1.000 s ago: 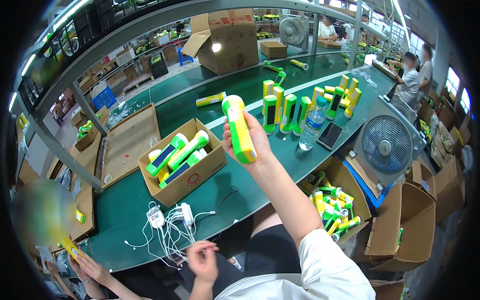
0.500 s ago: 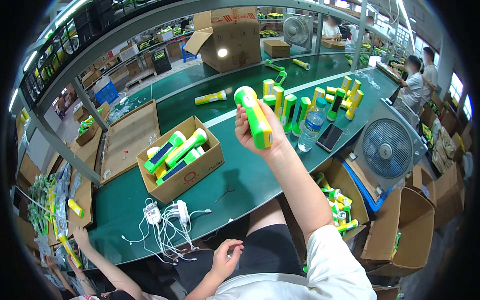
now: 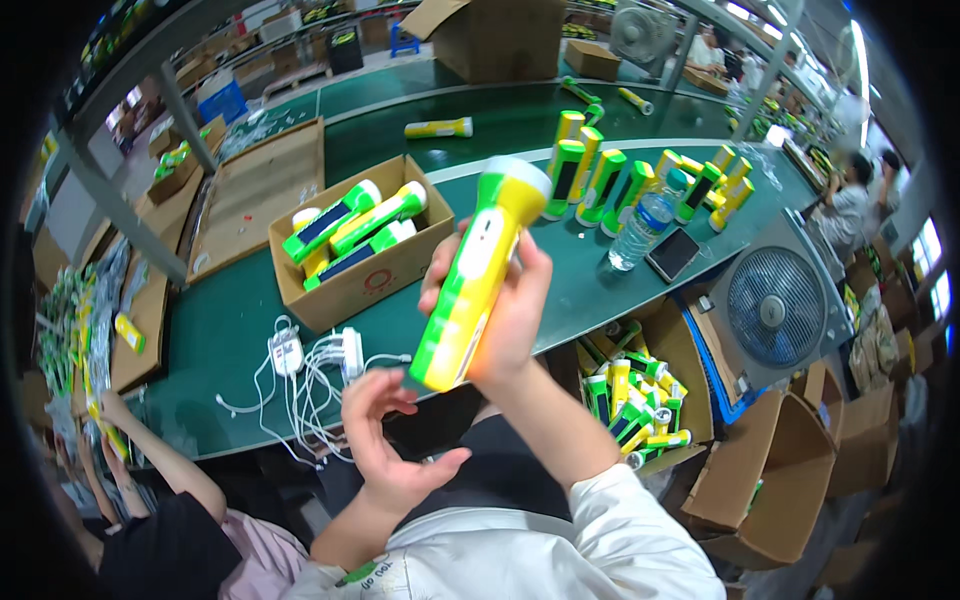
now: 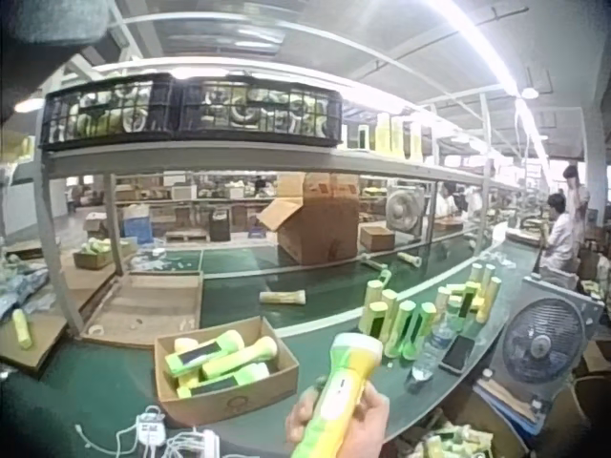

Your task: Assembling and testing portable solar-powered flashlights on an industrial assembly line.

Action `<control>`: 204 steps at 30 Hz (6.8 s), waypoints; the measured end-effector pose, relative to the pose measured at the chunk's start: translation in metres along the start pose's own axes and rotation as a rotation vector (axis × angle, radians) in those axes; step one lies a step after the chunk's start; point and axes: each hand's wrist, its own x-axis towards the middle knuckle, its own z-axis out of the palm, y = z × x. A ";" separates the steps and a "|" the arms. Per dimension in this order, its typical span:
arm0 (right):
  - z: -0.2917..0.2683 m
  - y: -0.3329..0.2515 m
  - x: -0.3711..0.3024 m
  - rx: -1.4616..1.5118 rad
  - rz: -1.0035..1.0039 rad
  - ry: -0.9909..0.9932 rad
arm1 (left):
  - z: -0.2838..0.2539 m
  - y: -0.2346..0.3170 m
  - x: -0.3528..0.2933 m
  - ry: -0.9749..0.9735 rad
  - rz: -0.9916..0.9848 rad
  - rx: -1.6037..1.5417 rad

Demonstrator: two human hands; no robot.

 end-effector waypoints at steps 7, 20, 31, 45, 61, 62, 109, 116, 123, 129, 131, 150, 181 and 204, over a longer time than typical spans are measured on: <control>0.003 0.063 -0.030 0.221 0.045 -0.274 | -0.023 0.012 -0.004 0.143 0.126 0.345; 0.017 0.093 -0.079 -0.280 -0.135 -0.239 | -0.055 -0.008 -0.023 0.176 -0.179 -0.017; 0.039 0.059 -0.076 -0.873 -0.051 -0.074 | -0.050 0.007 -0.029 0.044 -0.833 -1.075; 0.010 0.053 -0.065 -0.978 0.070 -0.116 | -0.051 -0.018 -0.043 -0.203 -1.433 -1.786; 0.001 0.054 -0.086 -0.518 -0.135 0.325 | -0.065 -0.024 -0.076 -0.369 -0.814 -1.625; -0.002 0.054 -0.088 -0.468 -0.163 0.284 | -0.063 -0.029 -0.078 -0.377 -0.784 -1.738; -0.108 0.084 -0.054 -2.152 -0.417 0.001 | -0.138 -0.006 -0.129 0.324 -0.640 -0.158; -0.135 0.063 -0.037 -1.948 -0.193 -0.059 | -0.145 -0.026 -0.121 0.362 -0.279 -0.328; -0.146 0.049 -0.028 -1.869 -0.106 -0.043 | -0.166 -0.003 -0.098 0.407 -0.415 -0.717; -0.149 0.035 -0.021 -1.859 0.073 -0.184 | -0.187 0.015 -0.093 0.280 -0.396 -1.012; -0.157 0.028 -0.017 -1.875 0.049 -0.231 | -0.201 0.021 -0.091 0.200 -0.468 -1.113; -0.157 0.027 -0.013 -1.229 0.261 -0.004 | -0.286 -0.002 -0.103 0.398 -0.480 -1.152; 0.038 0.149 -0.095 -1.031 0.515 -0.477 | -0.243 -0.039 -0.026 0.442 -0.646 -0.904; 0.027 0.183 -0.103 -0.818 0.475 -0.323 | -0.207 -0.063 -0.036 0.397 -0.591 -0.990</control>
